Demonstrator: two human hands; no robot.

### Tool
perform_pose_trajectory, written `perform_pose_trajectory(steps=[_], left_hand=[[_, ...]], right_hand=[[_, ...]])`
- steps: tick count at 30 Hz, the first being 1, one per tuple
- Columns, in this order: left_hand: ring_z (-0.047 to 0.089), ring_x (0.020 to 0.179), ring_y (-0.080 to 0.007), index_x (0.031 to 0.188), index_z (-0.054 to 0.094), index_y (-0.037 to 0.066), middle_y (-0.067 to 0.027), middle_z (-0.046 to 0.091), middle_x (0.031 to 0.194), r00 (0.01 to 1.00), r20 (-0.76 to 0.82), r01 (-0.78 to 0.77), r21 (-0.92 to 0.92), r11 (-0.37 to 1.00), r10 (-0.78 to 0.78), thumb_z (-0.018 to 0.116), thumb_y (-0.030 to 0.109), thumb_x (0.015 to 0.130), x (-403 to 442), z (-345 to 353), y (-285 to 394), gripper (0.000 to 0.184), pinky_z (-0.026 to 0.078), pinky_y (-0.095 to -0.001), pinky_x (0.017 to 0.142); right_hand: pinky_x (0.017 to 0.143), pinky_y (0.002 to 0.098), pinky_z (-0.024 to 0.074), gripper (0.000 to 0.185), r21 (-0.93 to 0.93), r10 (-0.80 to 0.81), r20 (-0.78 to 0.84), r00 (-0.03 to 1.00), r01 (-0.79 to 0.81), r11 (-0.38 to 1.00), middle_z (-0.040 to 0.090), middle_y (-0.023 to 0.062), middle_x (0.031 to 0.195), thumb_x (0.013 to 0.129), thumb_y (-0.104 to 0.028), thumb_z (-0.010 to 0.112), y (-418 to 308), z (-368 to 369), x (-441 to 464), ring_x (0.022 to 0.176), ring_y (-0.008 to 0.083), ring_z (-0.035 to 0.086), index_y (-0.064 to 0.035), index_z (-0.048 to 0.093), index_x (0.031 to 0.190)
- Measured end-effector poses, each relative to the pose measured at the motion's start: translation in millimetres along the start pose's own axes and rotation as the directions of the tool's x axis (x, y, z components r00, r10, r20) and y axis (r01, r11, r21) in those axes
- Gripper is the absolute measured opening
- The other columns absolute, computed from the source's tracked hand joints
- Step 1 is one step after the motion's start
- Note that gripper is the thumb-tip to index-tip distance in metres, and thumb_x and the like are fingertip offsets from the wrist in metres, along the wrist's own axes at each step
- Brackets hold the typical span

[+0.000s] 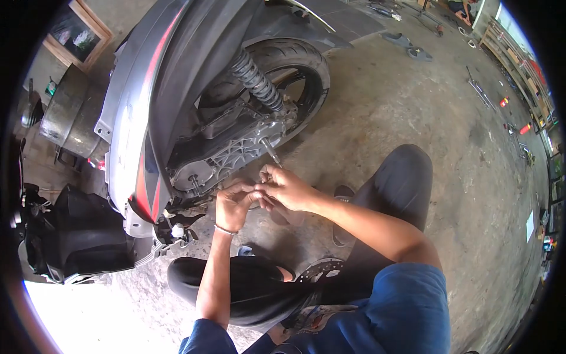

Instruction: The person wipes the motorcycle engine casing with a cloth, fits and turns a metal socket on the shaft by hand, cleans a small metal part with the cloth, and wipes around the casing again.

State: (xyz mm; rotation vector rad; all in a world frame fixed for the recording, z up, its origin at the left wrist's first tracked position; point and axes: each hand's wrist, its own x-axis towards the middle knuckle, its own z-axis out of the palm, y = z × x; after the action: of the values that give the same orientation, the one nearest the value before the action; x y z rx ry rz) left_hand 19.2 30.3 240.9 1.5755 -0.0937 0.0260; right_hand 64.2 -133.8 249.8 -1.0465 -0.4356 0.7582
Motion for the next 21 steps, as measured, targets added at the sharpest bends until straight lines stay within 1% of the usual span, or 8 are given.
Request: perform_pose_trajectory(steps=[2, 6, 11, 12, 16, 17, 19, 21], left_hand=[[0.055, 0.066, -0.0155, 0.074, 0.060, -0.005, -0.0073, 0.056, 0.077, 0.999, -0.028, -0.033, 0.063, 0.997, 0.035, 0.066, -0.001, 0.071, 0, -1, 2, 0.008, 0.044, -0.0234, 0.062], [0.053, 0.054, -0.0139, 0.069, 0.054, -0.005, -0.0068, 0.051, 0.066, 0.943, -0.008, -0.309, 0.350, 0.884, 0.333, 0.061, -0.004, 0.074, 3, 3, 10, 0.009, 0.045, -0.0231, 0.053], [0.051, 0.058, -0.0147, 0.062, 0.050, -0.002, -0.0082, 0.054, 0.066, 0.969, -0.172, -0.117, 0.317, 0.941, 0.178, 0.062, -0.001, 0.072, -3, 9, 20, 0.016, 0.041, -0.0243, 0.055], [0.051, 0.058, -0.0147, 0.062, 0.050, -0.002, -0.0082, 0.054, 0.066, 0.965, -0.193, -0.110, 0.308, 0.945, 0.176, 0.062, -0.001, 0.072, -5, 9, 24, 0.016, 0.041, -0.0243, 0.055], [0.048, 0.049, -0.0108, 0.066, 0.053, 0.000, -0.0052, 0.054, 0.062, 0.952, -0.301, 0.085, 0.104, 0.991, -0.050, 0.059, 0.004, 0.077, -8, 6, 38, 0.014, 0.040, -0.0214, 0.049], [0.048, 0.049, -0.0108, 0.066, 0.053, 0.000, -0.0052, 0.054, 0.062, 0.948, -0.315, 0.079, 0.091, 0.993, -0.047, 0.059, 0.004, 0.077, -8, 5, 37, 0.014, 0.040, -0.0214, 0.049], [0.048, 0.050, -0.0106, 0.066, 0.053, 0.000, -0.0049, 0.054, 0.062, 0.928, -0.362, 0.153, 0.167, 0.974, -0.084, 0.059, 0.005, 0.078, -6, 2, 31, 0.014, 0.040, -0.0210, 0.049], [0.049, 0.051, -0.0103, 0.067, 0.053, 0.000, -0.0045, 0.055, 0.061, 0.902, -0.413, 0.235, 0.227, 0.945, -0.125, 0.058, 0.006, 0.079, -7, 1, 24, 0.014, 0.039, -0.0206, 0.050]], right_hand=[[0.050, 0.0212, 0.0408, 0.009, 0.039, -0.006, 0.035, 0.999, 0.005, 0.999, 0.050, 0.0064, 0.067, 0.089, -0.003, 0.043, 0, 1, 2, 0.057, 0.0112, 0.051, -0.0070, 0.035, 0.087], [0.054, 0.0234, 0.0422, 0.003, 0.161, -0.007, 0.019, 1.000, 0.004, 0.987, 0.050, 0.0070, 0.070, 0.090, -0.004, 0.041, 4, 2, 3, 0.058, 0.0116, 0.051, -0.0059, 0.038, 0.089], [0.055, 0.0233, 0.0419, 0.004, 0.153, -0.016, -0.153, 0.988, 0.039, 0.987, 0.051, 0.0060, 0.071, 0.090, -0.006, 0.043, -4, 21, 2, 0.058, 0.0108, 0.049, -0.0046, 0.042, 0.093], [0.055, 0.0233, 0.0419, 0.004, 0.145, 0.001, -0.141, 0.990, 0.020, 0.989, 0.051, 0.0060, 0.071, 0.090, -0.006, 0.043, -2, 22, 3, 0.058, 0.0108, 0.049, -0.0046, 0.042, 0.093], [0.055, 0.0220, 0.0408, 0.007, -0.247, -0.246, -0.072, 0.967, 0.222, 0.943, 0.050, 0.0043, 0.072, 0.088, -0.008, 0.046, 17, 18, 9, 0.057, 0.0098, 0.046, -0.0037, 0.045, 0.094], [0.055, 0.0220, 0.0408, 0.007, -0.257, -0.236, -0.058, 0.970, 0.214, 0.942, 0.050, 0.0043, 0.072, 0.088, -0.008, 0.046, 19, 19, 9, 0.057, 0.0098, 0.046, -0.0037, 0.045, 0.094], [0.054, 0.0213, 0.0398, 0.007, -0.542, -0.345, -0.063, 0.937, 0.258, 0.800, 0.050, 0.0045, 0.071, 0.088, -0.008, 0.046, 23, 24, 9, 0.056, 0.0092, 0.045, -0.0029, 0.046, 0.093], [0.052, 0.0206, 0.0387, 0.008, -0.773, -0.447, -0.022, 0.894, 0.268, 0.575, 0.050, 0.0048, 0.071, 0.087, -0.008, 0.047, 25, 26, 8, 0.055, 0.0087, 0.043, -0.0021, 0.047, 0.092]])
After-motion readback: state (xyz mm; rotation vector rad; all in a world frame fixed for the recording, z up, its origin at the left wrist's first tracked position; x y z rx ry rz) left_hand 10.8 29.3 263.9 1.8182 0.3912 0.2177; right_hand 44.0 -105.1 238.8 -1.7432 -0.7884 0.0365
